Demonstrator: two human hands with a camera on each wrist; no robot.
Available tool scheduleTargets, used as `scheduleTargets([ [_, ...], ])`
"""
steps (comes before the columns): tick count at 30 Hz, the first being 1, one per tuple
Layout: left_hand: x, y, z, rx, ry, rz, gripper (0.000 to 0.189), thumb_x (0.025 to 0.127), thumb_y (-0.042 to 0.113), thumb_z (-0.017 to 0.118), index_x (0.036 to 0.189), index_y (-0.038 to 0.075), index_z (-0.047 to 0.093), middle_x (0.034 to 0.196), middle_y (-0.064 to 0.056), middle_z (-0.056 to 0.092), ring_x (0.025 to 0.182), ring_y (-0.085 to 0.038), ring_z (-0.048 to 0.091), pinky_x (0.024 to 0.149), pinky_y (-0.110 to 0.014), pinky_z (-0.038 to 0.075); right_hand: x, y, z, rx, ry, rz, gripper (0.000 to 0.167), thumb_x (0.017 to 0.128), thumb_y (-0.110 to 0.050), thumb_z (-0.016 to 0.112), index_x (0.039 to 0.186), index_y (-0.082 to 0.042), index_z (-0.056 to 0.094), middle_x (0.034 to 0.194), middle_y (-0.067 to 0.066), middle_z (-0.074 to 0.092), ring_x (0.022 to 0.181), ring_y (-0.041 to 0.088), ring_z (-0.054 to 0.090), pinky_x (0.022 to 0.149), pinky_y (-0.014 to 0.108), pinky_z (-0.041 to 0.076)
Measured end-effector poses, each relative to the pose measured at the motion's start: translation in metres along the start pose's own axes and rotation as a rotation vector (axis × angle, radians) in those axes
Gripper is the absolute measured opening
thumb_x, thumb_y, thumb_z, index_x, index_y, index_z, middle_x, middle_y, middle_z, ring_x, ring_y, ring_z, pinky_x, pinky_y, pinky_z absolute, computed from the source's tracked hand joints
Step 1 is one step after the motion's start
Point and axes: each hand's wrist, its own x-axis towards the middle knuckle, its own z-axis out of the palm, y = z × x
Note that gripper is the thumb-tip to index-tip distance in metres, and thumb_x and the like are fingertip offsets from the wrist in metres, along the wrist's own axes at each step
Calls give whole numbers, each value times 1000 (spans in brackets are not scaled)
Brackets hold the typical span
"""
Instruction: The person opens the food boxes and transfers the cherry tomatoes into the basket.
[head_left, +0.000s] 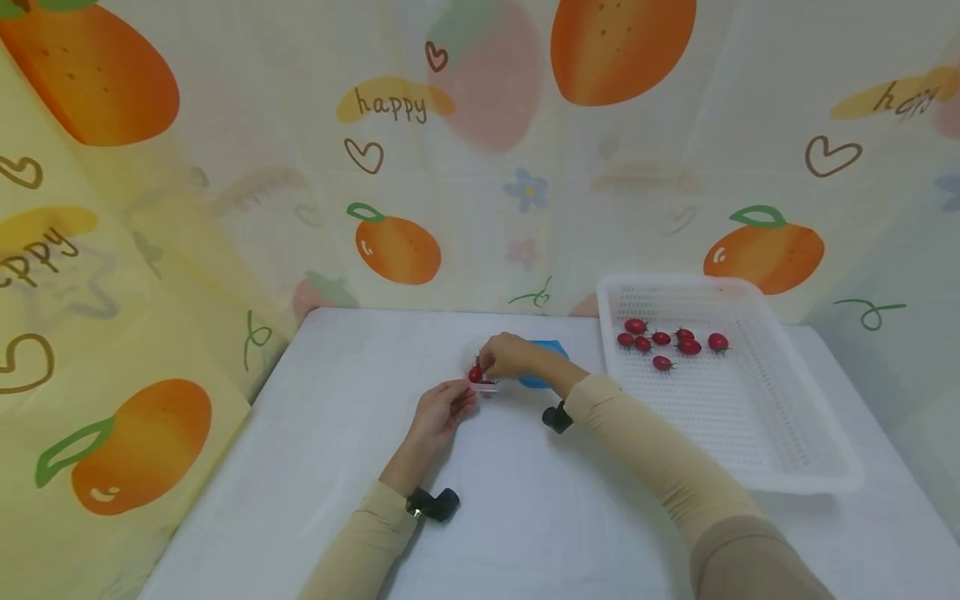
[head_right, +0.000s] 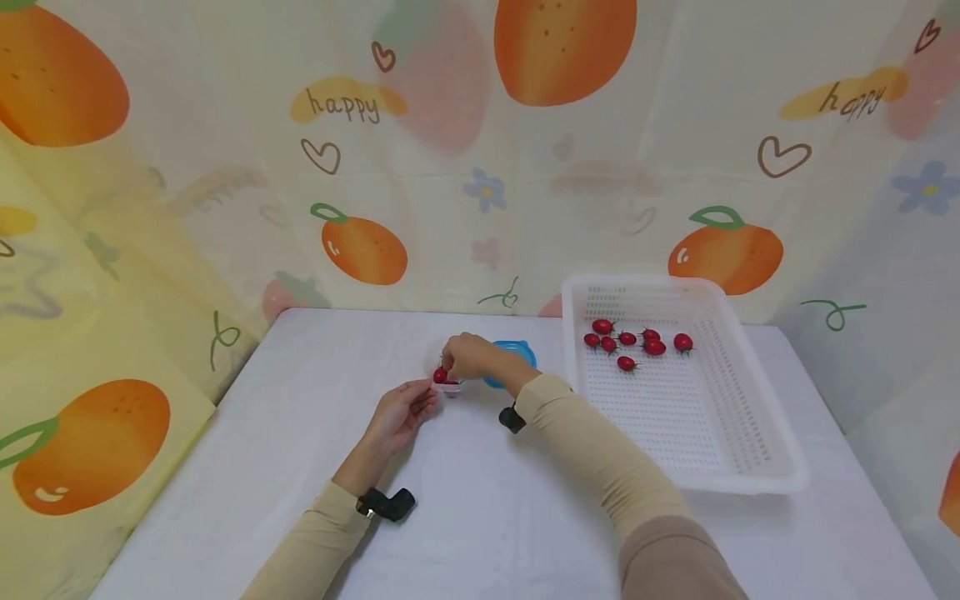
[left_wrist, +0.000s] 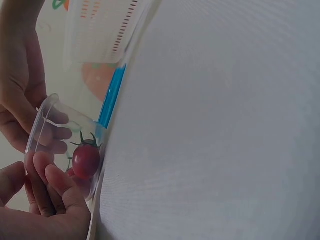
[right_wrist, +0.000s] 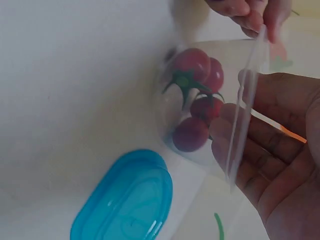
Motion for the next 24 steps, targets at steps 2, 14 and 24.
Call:
scheduleTargets([
  [2,0,0,0,-3,4,3,33,98,21,59,123,0,58,99,-4,67,92,-14,66,82,-21,57,2,-1,2,15,-2,20,12,90,-12,68,100,-6,73,102,6,70,93,19,61,92,33,54],
  [14,-1,0,0,-13,-11,13,29,98,19,58,119,-1,59,93,-2,67,89,-13,66,79,-19,57,15,-4,17,-80,-45,49,13,90,-13,68,99,-6,76,97,6,70,84,18,57,89,30,55],
  [24,-1,-1,-1,-7,-5,20,26,97,17,59,116,-1,60,92,-2,67,86,-11,65,79,-21,57,17,-6,21,-121,-32,65,13,91,-14,68,96,-7,77,97,5,72,82,18,57,89,30,54],
])
